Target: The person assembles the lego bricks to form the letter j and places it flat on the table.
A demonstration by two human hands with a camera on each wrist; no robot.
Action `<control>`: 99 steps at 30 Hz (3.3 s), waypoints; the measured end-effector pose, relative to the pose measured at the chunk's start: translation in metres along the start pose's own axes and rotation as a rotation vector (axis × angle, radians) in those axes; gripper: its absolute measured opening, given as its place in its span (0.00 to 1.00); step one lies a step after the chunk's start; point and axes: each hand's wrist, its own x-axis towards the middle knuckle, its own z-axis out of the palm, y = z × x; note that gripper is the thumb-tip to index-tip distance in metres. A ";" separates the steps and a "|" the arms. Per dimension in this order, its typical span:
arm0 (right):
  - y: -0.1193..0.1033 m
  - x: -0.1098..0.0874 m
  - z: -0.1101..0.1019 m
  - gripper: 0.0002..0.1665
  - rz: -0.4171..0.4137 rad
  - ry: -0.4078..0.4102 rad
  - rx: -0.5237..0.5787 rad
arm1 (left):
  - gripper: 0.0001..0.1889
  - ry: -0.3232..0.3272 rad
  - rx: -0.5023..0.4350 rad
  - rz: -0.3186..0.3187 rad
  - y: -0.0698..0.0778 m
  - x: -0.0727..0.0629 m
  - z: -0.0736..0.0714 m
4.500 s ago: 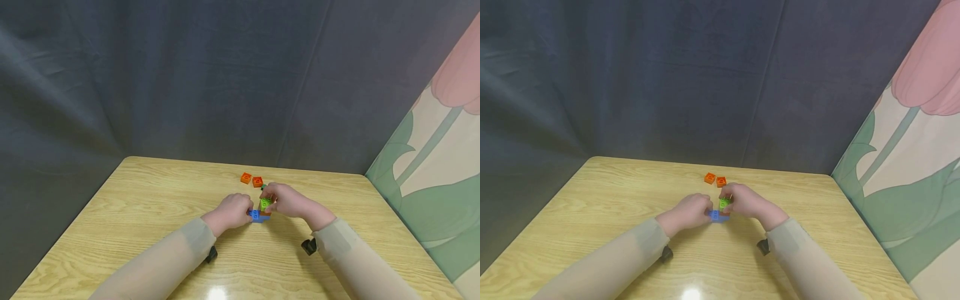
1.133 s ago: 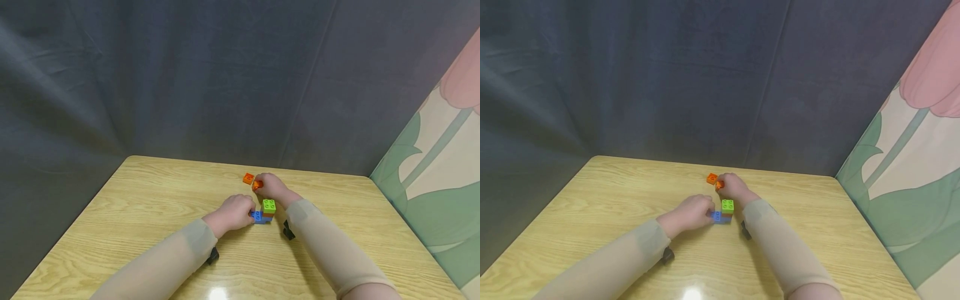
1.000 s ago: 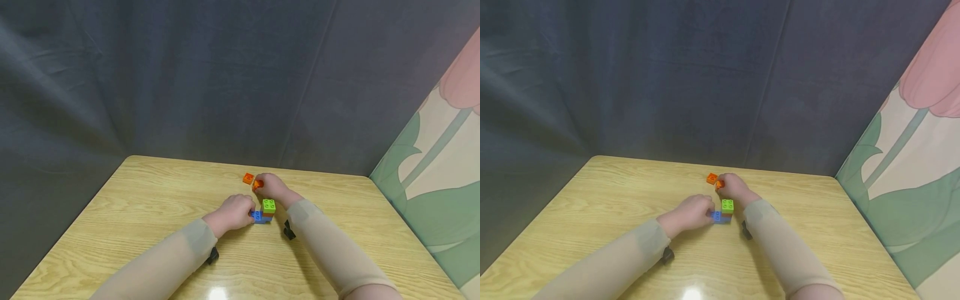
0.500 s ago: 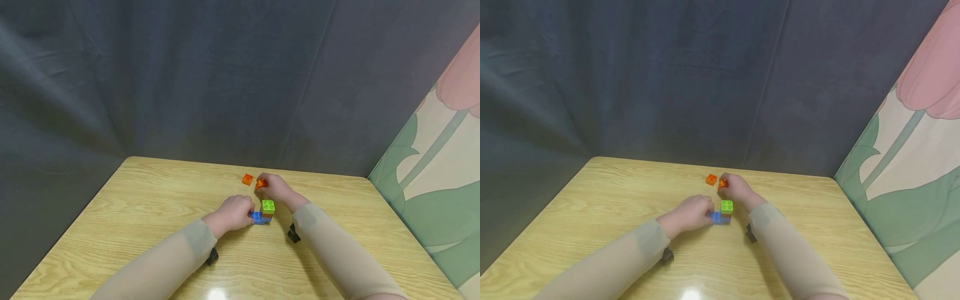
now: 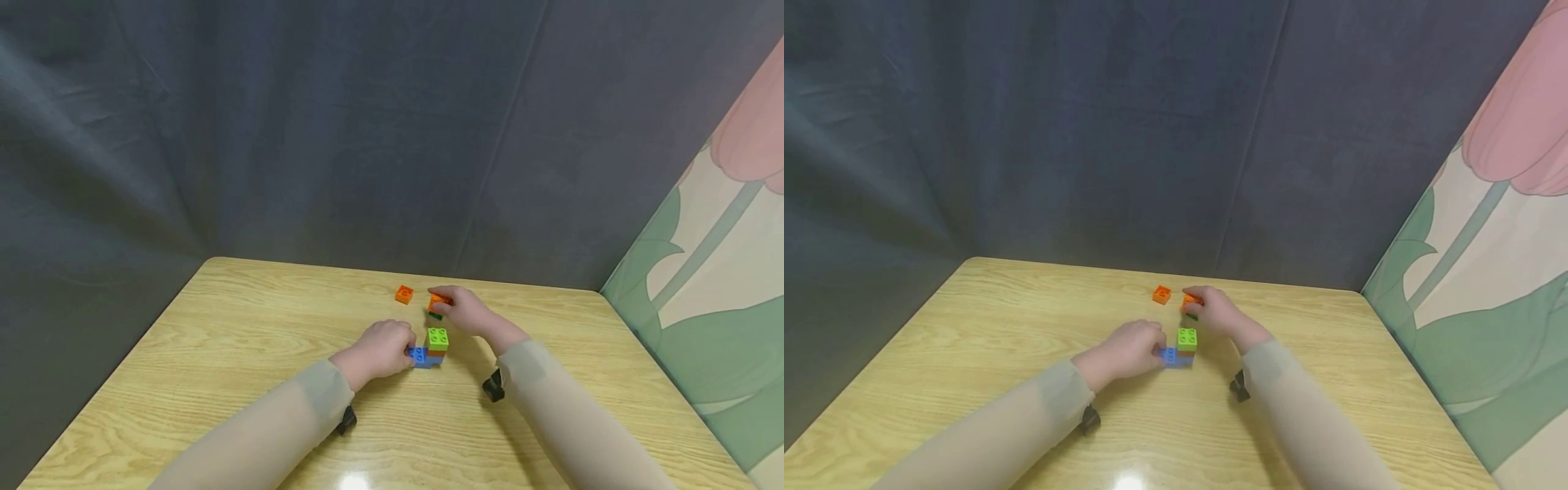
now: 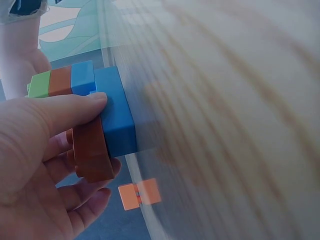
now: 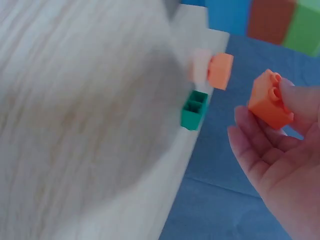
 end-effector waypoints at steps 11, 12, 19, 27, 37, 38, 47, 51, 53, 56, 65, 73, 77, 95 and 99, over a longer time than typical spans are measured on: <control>-0.001 -0.021 -0.017 0.16 -0.024 -0.014 0.153 | 0.06 -0.004 -0.008 0.004 0.000 0.000 0.003; -0.001 -0.023 -0.018 0.15 -0.027 -0.015 0.191 | 0.06 -0.004 -0.011 0.005 0.001 0.000 0.002; -0.002 -0.036 -0.024 0.12 -0.037 -0.068 0.378 | 0.06 0.002 -0.011 0.002 -0.001 0.000 0.003; -0.003 -0.041 -0.021 0.12 -0.041 -0.123 0.421 | 0.06 0.018 -0.029 0.001 -0.002 0.000 0.003; -0.003 -0.043 -0.020 0.13 -0.038 -0.188 0.437 | 0.06 0.021 -0.026 0.006 -0.003 0.000 0.003; -0.002 -0.043 -0.019 0.13 -0.041 -0.188 0.438 | 0.06 0.020 -0.025 0.006 -0.003 0.000 0.003; -0.004 -0.045 -0.018 0.13 -0.046 -0.175 0.439 | 0.06 0.023 -0.020 0.010 -0.004 0.001 0.006; -0.003 -0.044 -0.019 0.13 -0.039 -0.180 0.444 | 0.06 0.020 -0.025 0.008 -0.004 0.001 0.005; -0.003 -0.045 -0.020 0.14 -0.036 -0.182 0.446 | 0.06 0.021 -0.023 0.008 -0.004 0.001 0.005; -0.003 -0.044 -0.021 0.15 -0.024 -0.185 0.451 | 0.06 0.021 -0.022 0.007 -0.004 0.001 0.005; -0.003 -0.044 -0.022 0.14 -0.027 -0.220 0.483 | 0.06 0.018 -0.026 0.005 -0.003 -0.001 0.004; -0.005 -0.044 -0.022 0.13 -0.041 -0.229 0.472 | 0.06 0.026 -0.026 0.010 -0.003 -0.001 0.004; -0.006 -0.043 -0.020 0.13 -0.037 -0.223 0.471 | 0.06 0.023 -0.027 0.005 -0.004 0.000 0.005; -0.012 -0.056 -0.007 0.15 -0.136 -0.041 0.291 | 0.06 0.034 -0.035 0.022 -0.003 -0.002 0.004; -0.014 -0.058 -0.004 0.20 -0.142 -0.020 0.247 | 0.06 0.035 -0.039 0.022 -0.005 -0.001 0.005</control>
